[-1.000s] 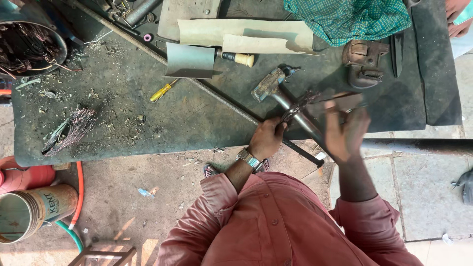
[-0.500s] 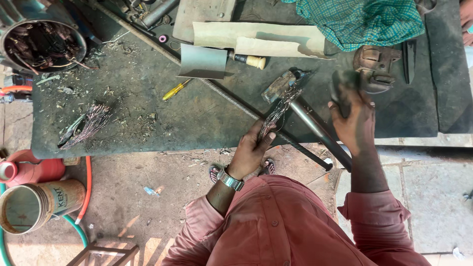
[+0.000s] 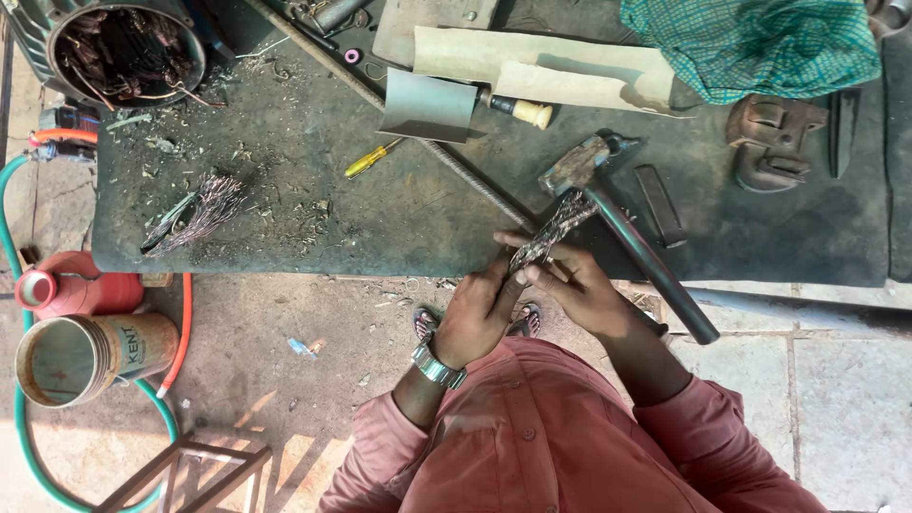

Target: The person strips insulation from a bundle of wires using a screwdriver and separates the strands by hand. They repeatedly scrape and pull the wires to remove the outer coating and organize the exposed conductors.

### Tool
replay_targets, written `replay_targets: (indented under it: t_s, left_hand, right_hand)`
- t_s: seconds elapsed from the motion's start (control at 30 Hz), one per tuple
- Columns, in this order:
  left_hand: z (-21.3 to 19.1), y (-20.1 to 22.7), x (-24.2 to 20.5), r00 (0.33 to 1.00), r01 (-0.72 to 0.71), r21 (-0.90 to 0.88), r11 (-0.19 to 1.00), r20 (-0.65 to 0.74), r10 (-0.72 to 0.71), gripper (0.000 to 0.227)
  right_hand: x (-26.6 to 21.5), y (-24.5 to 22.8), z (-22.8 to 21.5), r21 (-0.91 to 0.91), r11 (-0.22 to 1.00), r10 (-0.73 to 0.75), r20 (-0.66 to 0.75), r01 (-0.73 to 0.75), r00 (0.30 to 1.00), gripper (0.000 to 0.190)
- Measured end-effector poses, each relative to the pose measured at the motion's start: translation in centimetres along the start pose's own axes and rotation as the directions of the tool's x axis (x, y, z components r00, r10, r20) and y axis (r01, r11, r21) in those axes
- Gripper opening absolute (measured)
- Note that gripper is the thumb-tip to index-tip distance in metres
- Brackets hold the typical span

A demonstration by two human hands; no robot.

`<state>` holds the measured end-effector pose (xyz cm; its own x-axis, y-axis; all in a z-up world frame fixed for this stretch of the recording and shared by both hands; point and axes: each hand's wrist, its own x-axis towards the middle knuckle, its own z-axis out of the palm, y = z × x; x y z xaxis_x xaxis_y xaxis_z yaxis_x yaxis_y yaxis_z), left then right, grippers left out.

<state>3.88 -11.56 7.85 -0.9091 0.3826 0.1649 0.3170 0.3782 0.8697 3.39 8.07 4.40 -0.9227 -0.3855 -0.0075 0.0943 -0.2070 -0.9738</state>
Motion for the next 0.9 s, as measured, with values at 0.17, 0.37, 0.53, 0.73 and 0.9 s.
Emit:
replay_targets:
  t_s: [0.17, 0.37, 0.53, 0.73, 0.9]
  left_hand:
    - [-1.5, -1.1, -1.5, 0.957, 0.275, -0.312, 0.909, 0.182, -0.227, 0.024]
    - [-3.7, -2.4, -2.3, 0.986, 0.169, -0.275, 0.947, 0.042, -0.164, 0.018]
    - [-7.6, -2.8, -2.3, 0.988, -0.063, -0.119, 0.991, -0.149, 0.045, 0.014]
    - [-10.4, -4.5, -3.2, 0.993, -0.003, -0.225, 0.974, -0.112, -0.023, 0.017]
    - [-11.6, -5.2, -3.6, 0.973, 0.228, -0.431, 0.873, 0.070, -0.220, 0.013]
  right_hand:
    - [1.0, 2.9, 1.1, 0.360, 0.933, 0.004, -0.040, 0.010, 0.999, 0.027]
    - [2.3, 5.8, 5.6, 0.446, 0.877, -0.052, -0.284, 0.180, 0.957, 0.013]
    - [4.7, 3.7, 10.5, 0.403, 0.908, 0.065, -0.400, 0.112, 0.914, 0.036]
    - [5.9, 1.9, 14.6, -0.095, 0.972, -0.233, -0.333, 0.214, 0.913, 0.014]
    - [5.6, 1.5, 17.1, -0.433, 0.883, -0.359, -0.382, 0.178, 0.852, 0.036]
